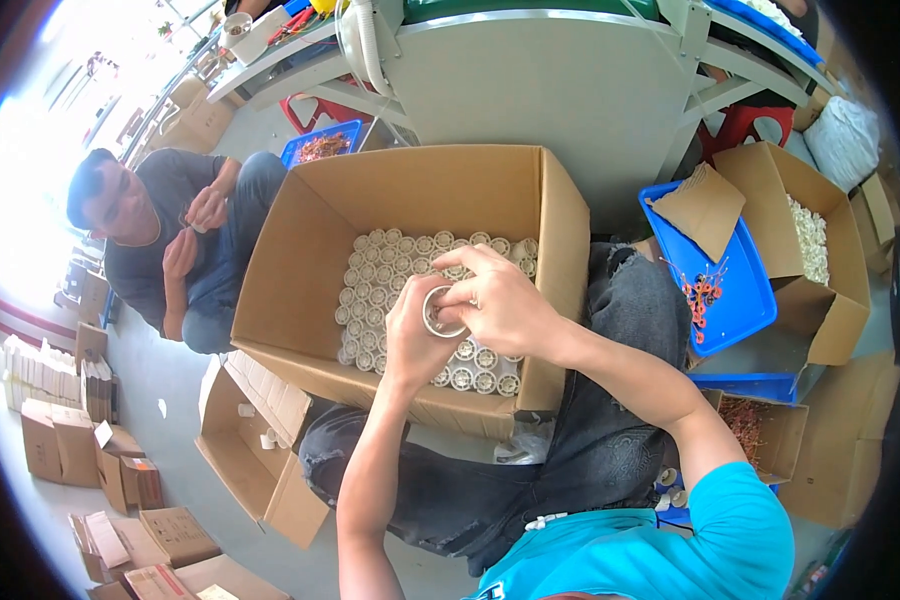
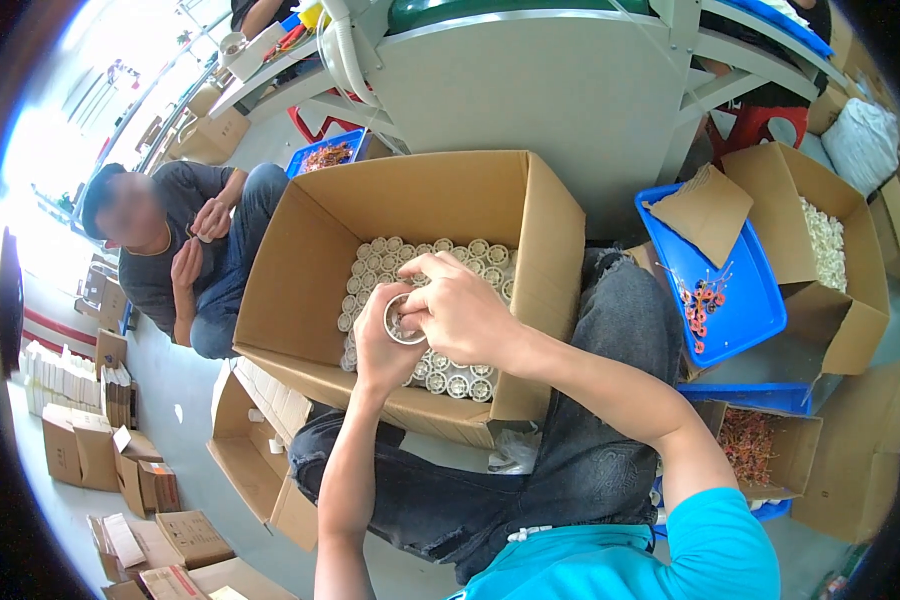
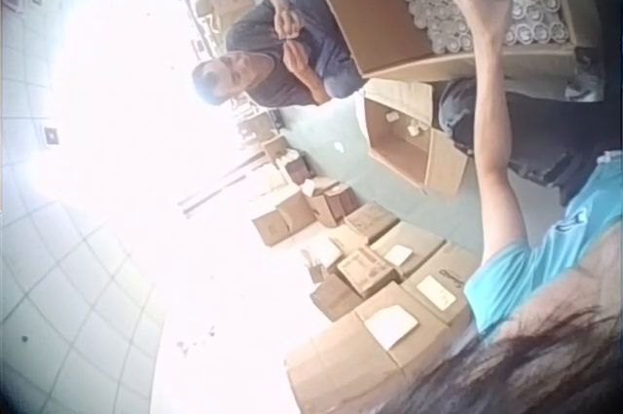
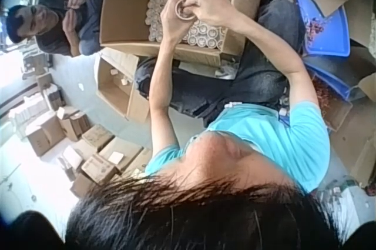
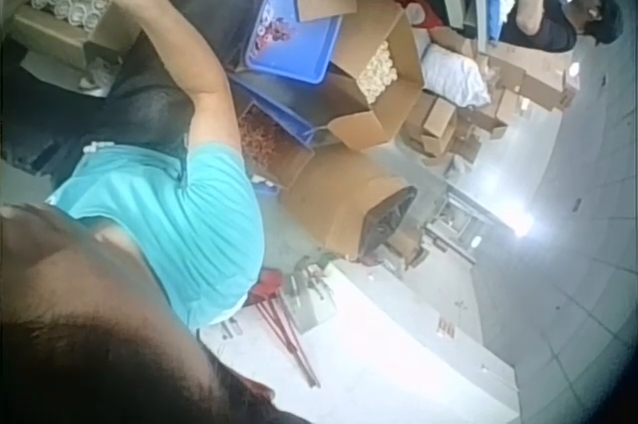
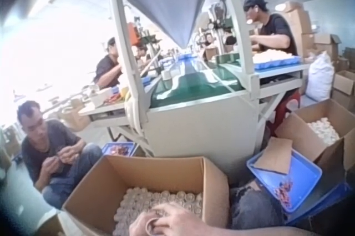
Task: The person assembles electronic components by hand, inserting small wire pins into white cylindrical housings.
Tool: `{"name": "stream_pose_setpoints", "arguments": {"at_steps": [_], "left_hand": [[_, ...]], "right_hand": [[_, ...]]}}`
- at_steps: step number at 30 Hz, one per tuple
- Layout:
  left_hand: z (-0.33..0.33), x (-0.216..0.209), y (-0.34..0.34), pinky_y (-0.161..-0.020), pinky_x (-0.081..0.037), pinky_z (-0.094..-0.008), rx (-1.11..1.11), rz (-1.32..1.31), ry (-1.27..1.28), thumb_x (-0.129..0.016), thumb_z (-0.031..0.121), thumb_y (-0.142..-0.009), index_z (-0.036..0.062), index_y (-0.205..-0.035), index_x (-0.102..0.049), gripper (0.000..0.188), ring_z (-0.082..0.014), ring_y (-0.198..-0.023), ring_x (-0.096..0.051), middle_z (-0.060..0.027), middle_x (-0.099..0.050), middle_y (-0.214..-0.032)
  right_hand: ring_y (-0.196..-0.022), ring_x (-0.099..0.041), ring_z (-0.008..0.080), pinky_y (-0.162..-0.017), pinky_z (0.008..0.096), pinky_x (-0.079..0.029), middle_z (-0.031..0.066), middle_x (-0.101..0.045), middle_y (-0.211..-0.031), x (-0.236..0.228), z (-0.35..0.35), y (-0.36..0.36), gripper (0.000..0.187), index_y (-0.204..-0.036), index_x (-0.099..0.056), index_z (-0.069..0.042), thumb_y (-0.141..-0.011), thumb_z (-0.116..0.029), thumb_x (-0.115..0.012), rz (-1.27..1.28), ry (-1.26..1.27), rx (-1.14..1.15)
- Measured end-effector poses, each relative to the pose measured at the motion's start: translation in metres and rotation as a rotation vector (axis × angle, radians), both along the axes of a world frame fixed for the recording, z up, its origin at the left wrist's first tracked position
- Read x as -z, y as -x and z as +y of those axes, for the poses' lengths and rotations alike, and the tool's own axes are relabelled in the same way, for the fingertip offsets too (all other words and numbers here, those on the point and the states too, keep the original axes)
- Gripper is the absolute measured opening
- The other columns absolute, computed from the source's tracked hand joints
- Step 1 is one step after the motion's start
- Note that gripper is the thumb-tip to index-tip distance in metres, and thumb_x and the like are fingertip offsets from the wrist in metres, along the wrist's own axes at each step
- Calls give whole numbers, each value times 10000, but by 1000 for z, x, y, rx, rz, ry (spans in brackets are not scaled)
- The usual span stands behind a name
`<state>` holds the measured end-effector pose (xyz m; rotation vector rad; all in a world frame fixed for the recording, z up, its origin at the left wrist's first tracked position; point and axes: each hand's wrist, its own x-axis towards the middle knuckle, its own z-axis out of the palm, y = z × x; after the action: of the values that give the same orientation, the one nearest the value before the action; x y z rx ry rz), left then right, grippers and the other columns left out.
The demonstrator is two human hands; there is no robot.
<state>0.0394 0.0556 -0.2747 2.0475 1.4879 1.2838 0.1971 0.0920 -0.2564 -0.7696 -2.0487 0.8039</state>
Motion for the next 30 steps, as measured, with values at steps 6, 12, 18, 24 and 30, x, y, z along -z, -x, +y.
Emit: {"name": "stream_pose_setpoints", "arguments": {"at_steps": [6,12,18,24,30], "left_hand": [[1,4,-2,-698,-530,-362,-18,-29,3,-788,16,-658,38,-1023,-598,412,-290,-820,-657,-123,-630,-930],[-3,4,-4,-699,-529,-365,-68,-29,-23,-785,11,-656,33,-1031,-597,420,-285,-806,-657,-120,-631,-931],[-1,7,1,-691,-527,-369,-62,66,-65,-773,7,-656,34,-1032,-588,420,-297,-790,-651,-128,-624,-920],[5,8,3,-714,-527,-372,-43,43,7,-777,25,-665,29,-1069,-553,462,-308,-816,-658,-145,-630,-926],[82,-39,7,-864,-441,-424,-25,166,2,-863,139,-648,14,-1053,-509,551,-323,-989,-539,-150,-578,-1025]], "right_hand": [[-1083,-577,305,-938,413,-467,115,-634,-1177,-1,-3,4,156,-888,-768,-70,-738,-78,-726,-33,18,71],[-1070,-585,295,-927,403,-475,110,-651,-1158,3,-3,5,160,-871,-777,-84,-723,-62,-722,25,86,106],[-1055,-591,285,-921,406,-476,107,-660,-1150,12,3,11,180,-873,-780,-87,-711,-47,-715,45,89,14],[-1064,-590,292,-927,401,-475,115,-652,-1168,9,10,8,166,-864,-779,-81,-714,-56,-711,60,100,12],[-1060,-626,262,-900,357,-508,143,-640,-1173,-11,43,-25,304,-1121,-718,-81,-821,-125,-731,339,42,271]]}}
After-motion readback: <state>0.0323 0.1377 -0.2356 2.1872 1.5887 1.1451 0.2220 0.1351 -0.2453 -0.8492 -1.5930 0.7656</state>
